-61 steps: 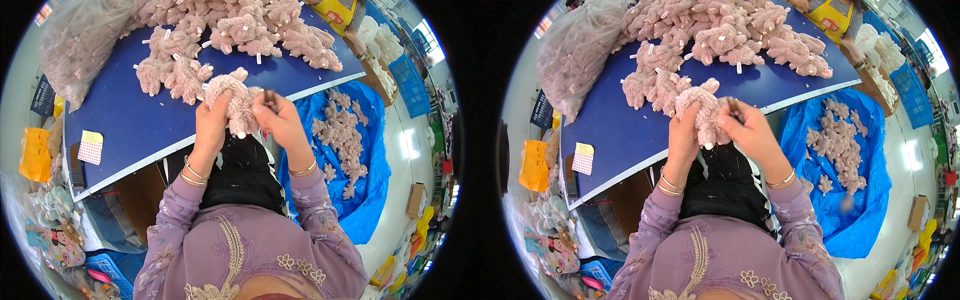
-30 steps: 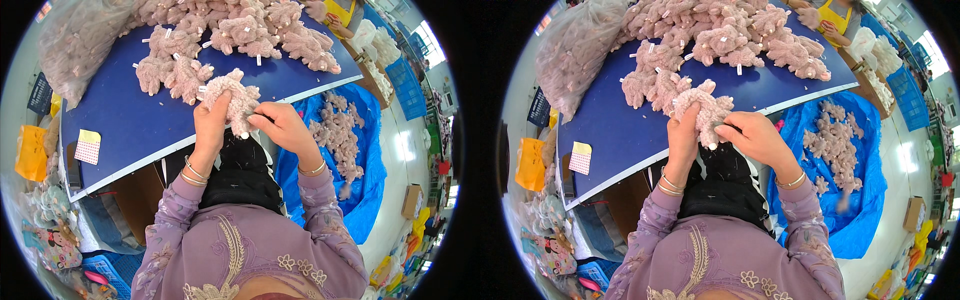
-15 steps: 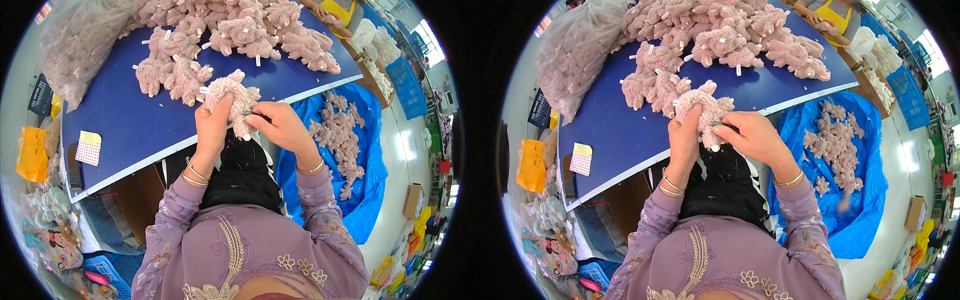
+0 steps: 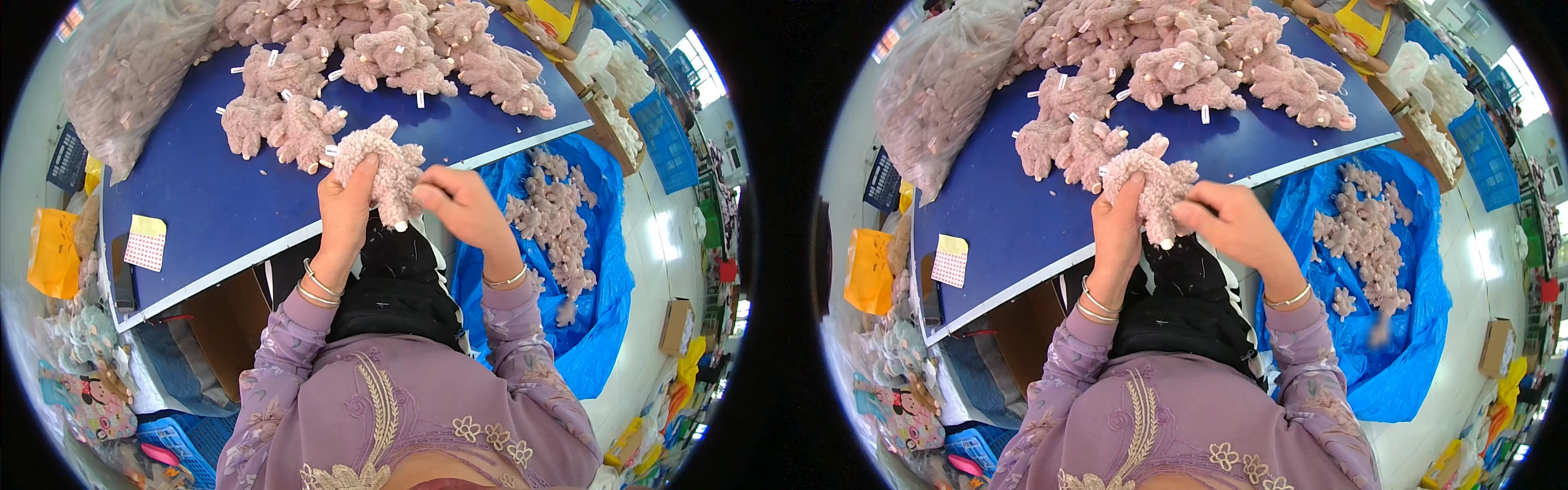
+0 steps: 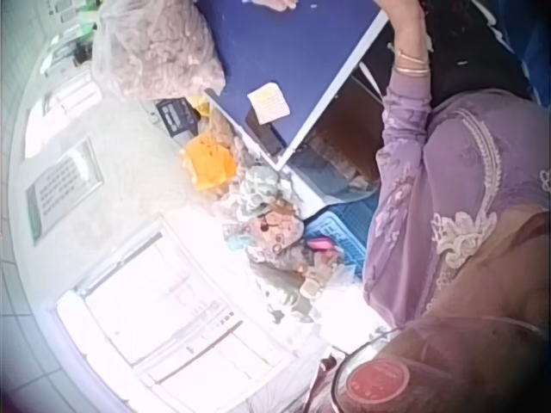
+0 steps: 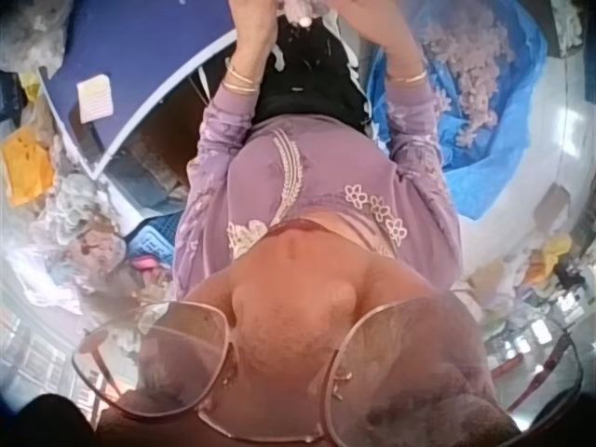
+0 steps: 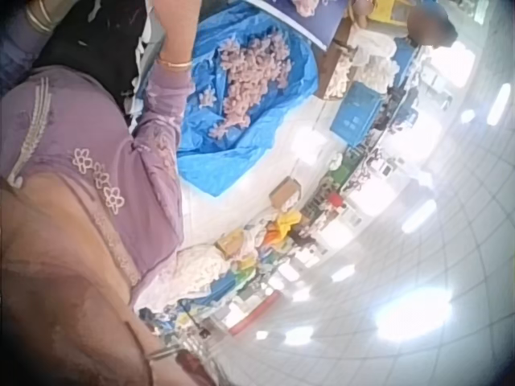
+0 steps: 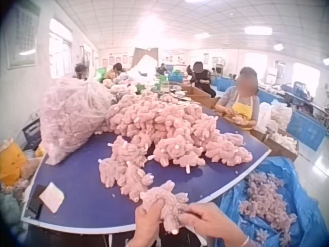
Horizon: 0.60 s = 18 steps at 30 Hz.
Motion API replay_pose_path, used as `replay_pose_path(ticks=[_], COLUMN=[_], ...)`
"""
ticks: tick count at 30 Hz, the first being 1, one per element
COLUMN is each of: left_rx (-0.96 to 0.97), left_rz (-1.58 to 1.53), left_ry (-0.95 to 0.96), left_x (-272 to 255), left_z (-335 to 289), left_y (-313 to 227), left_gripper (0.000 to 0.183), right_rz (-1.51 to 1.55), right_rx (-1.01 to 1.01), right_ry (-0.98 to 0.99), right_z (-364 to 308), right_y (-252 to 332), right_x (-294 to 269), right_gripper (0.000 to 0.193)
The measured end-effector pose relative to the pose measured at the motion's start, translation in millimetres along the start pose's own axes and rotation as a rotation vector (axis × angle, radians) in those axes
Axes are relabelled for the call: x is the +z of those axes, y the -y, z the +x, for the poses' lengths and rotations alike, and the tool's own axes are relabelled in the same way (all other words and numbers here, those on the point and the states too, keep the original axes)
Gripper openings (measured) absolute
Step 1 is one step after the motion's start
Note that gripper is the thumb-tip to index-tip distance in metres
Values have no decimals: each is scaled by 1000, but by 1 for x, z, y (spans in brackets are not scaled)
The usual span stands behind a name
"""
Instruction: The person uses small scissors to trim loose threads and stray fibers from multiple pink stuffed animal toys. The person picks up each toy, snips the excess material, and places the finished toy on a blue table.
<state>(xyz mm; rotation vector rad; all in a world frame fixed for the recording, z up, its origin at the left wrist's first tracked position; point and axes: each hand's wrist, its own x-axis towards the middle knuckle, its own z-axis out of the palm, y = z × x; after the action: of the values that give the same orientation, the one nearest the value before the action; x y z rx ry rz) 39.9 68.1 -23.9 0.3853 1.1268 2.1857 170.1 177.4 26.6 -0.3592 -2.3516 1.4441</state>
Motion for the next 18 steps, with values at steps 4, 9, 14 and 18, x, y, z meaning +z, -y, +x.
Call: replay_pose_path(ticks=[4, 9, 14, 18], left_rx=[29, 31, 21, -14], left_rz=[17, 26, 7, 1], left_ry=[1, 18, 7, -5], left_x=[-3, -1, -4, -5], left_z=[0, -1, 0, 1], left_y=[1, 2, 3, 2], left_gripper=[20, 21, 21, 21], right_rz=[-167, -73, 404, 424], right_rx=[-6, -28, 36, 52], right_ry=[39, 12, 7, -56], right_z=[2, 5, -2, -2], right_y=[3, -1, -8, -17], right_x=[4, 10, 4, -5], right_gripper=[28, 29, 35, 38])
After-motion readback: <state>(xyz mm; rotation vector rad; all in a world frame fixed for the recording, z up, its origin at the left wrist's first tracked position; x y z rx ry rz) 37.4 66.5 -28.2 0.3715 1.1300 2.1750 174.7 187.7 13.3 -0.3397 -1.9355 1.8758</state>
